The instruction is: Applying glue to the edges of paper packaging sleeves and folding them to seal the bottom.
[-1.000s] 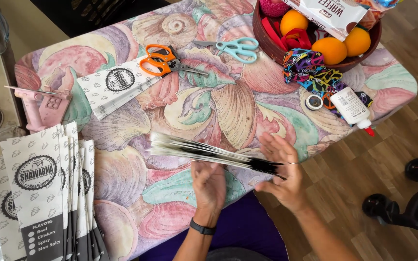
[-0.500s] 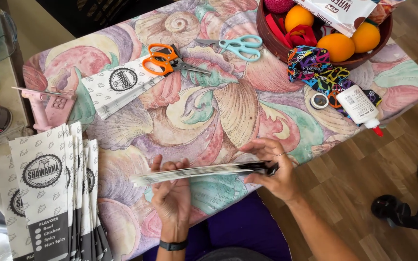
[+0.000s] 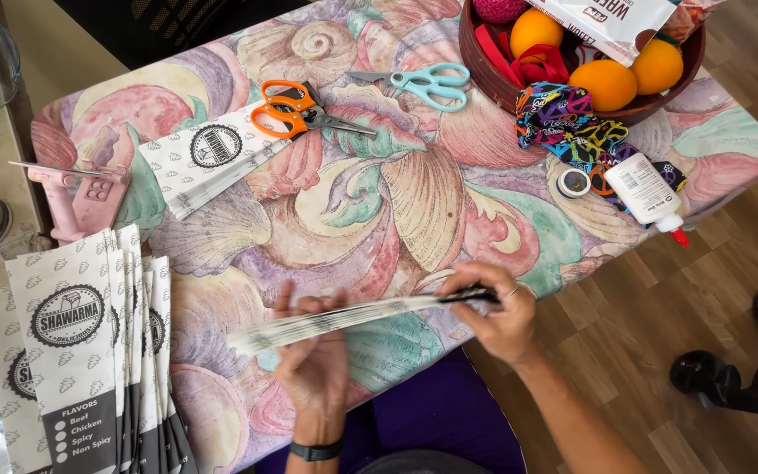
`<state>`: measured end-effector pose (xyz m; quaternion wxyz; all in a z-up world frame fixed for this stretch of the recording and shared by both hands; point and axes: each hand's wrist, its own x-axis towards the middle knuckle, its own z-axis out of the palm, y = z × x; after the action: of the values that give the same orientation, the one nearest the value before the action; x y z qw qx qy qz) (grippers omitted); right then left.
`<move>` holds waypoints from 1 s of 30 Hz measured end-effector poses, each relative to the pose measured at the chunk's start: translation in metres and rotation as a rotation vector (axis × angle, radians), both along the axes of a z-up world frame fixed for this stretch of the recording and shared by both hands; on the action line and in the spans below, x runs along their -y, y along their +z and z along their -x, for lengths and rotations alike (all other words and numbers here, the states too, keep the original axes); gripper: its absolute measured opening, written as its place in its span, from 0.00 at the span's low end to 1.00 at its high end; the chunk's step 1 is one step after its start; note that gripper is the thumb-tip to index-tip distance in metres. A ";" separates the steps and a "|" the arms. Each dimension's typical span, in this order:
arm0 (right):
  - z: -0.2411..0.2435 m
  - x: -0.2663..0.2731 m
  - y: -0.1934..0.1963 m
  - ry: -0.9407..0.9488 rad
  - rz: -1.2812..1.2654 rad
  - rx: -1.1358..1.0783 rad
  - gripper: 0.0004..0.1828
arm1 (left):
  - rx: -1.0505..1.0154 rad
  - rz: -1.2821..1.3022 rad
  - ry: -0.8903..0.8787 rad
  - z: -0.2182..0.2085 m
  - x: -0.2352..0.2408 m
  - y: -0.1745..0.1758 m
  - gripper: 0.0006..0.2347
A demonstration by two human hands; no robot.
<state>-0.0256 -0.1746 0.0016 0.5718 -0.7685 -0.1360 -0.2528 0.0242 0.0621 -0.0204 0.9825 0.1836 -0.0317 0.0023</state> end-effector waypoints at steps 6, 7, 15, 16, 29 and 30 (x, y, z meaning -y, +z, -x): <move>-0.015 0.012 0.014 -0.124 -0.095 -0.262 0.31 | -0.068 -0.759 0.331 -0.003 -0.044 0.022 0.34; -0.016 0.010 0.013 -0.123 -0.095 -0.263 0.31 | -0.068 -0.760 0.332 -0.004 -0.043 0.021 0.34; -0.010 0.013 0.009 0.147 -0.526 -0.188 0.37 | 0.157 -1.244 0.320 -0.002 -0.034 0.037 0.30; -0.009 0.018 0.009 0.144 -0.525 -0.185 0.37 | 0.159 -1.242 0.319 -0.002 -0.034 0.035 0.30; -0.026 0.051 0.010 -0.178 -0.373 -0.248 0.08 | 0.195 -1.238 0.221 -0.015 -0.035 0.033 0.28; -0.030 0.052 0.010 -0.173 -0.478 -0.271 0.08 | 0.189 -1.202 0.188 -0.016 -0.035 0.033 0.28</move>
<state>0.0045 -0.2265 0.0116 0.7261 -0.6474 0.0712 -0.2203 0.0406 0.0969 0.0127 0.6957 0.7062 -0.0983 0.0868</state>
